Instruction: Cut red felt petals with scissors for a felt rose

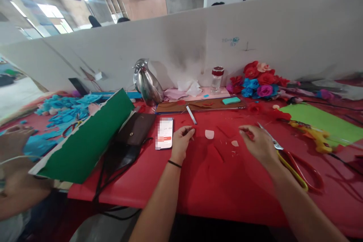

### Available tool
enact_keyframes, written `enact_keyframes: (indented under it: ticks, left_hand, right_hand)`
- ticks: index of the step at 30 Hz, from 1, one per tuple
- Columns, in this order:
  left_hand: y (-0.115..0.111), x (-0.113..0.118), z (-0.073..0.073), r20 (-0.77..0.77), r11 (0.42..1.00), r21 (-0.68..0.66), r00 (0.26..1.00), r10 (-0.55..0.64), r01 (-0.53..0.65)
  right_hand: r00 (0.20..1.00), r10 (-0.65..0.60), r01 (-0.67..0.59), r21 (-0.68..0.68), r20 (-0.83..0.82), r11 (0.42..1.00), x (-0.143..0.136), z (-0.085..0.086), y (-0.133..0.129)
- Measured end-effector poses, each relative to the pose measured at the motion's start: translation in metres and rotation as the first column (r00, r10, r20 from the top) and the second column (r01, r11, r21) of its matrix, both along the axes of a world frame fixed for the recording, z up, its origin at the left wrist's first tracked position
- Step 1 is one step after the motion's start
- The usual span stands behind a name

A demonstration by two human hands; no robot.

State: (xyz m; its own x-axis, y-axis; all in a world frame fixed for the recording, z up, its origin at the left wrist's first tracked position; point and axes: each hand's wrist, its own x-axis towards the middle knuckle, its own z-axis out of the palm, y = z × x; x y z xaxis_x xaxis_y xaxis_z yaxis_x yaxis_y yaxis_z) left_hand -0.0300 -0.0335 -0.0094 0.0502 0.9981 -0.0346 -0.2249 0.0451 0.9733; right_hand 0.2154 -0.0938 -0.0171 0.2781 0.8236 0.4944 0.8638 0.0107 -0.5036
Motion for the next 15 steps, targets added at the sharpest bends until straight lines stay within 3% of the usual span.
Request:
enact_keyframes:
  ticks: [3,5,7,9,13,15]
  left_hand:
    - [-0.008,0.01,-0.001,0.017,1.0,-0.022,1.0,-0.002,0.002]
    - [-0.014,0.017,-0.002,0.051,0.999,-0.054,0.999,0.006,-0.003]
    - [-0.017,0.025,-0.003,0.086,0.995,-0.103,0.996,0.013,-0.004]
    - [-0.019,0.034,-0.004,0.11,0.989,-0.147,0.994,0.02,-0.004]
    - [-0.017,0.05,-0.001,0.128,0.986,-0.163,0.992,-0.009,0.03]
    - [-0.014,0.055,0.0,0.136,0.988,-0.148,0.99,-0.023,0.044]
  right_hand:
    - [0.994,-0.038,0.037,0.005,0.106,0.999,0.025,-0.005,-0.04]
    - [0.981,-0.138,0.148,-0.067,0.135,0.987,0.048,-0.012,-0.064]
    - [0.97,-0.222,0.236,-0.171,0.098,0.956,0.07,-0.022,-0.083]
    - [0.972,-0.23,0.237,-0.205,0.057,0.95,0.083,-0.029,-0.093]
    - [0.973,-0.217,0.199,-0.196,-0.076,0.96,0.067,-0.021,-0.09]
    - [0.967,-0.13,0.092,-0.176,-0.218,0.98,0.045,-0.01,-0.078]
